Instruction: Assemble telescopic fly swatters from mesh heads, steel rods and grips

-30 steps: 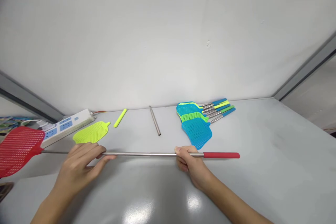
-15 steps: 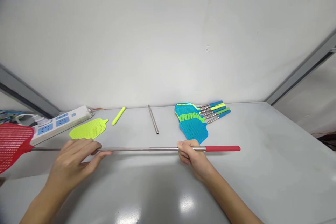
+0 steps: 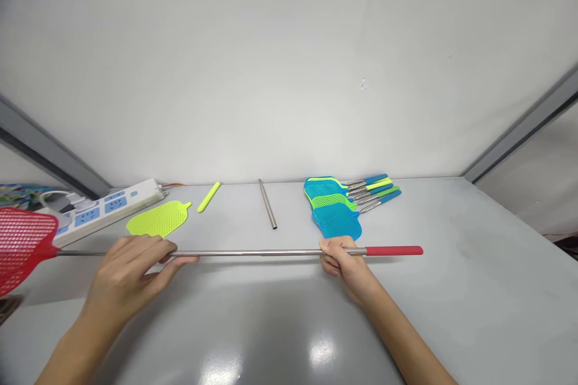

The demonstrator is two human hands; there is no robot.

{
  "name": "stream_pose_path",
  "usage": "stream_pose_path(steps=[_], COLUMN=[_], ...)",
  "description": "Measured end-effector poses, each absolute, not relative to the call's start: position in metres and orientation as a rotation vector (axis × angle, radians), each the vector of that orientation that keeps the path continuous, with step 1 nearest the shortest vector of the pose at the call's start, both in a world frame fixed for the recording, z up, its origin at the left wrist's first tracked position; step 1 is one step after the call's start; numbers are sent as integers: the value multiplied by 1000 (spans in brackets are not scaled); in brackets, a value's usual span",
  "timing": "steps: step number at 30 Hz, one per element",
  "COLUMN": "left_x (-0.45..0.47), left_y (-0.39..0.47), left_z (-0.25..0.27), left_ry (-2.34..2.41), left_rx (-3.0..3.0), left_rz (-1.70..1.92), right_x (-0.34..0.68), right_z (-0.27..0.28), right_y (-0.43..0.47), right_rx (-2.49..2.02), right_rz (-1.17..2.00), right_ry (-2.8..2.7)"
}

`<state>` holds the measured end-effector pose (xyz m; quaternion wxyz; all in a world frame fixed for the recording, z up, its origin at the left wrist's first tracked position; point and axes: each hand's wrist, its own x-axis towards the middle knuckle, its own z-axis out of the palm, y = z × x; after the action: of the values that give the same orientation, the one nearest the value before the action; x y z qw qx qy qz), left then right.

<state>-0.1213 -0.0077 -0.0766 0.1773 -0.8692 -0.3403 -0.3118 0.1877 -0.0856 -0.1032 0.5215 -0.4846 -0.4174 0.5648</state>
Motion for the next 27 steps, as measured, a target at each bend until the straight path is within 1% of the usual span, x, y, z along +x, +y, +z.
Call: stream_pose_path(steps=[6,27], left_x=[-124,-130], left_y=[-7,-8], left_z=[-77,-76], left_ry=[-958,-984], left_rx=[-2441,-2416], left_rz=[-890,-881], right_x=[195,225], right_z=[-108,-113], right_y=[-85,-81], right_rx=[-1111,-1152], right_rz=[1370,1311], right_ry=[-1019,-1110])
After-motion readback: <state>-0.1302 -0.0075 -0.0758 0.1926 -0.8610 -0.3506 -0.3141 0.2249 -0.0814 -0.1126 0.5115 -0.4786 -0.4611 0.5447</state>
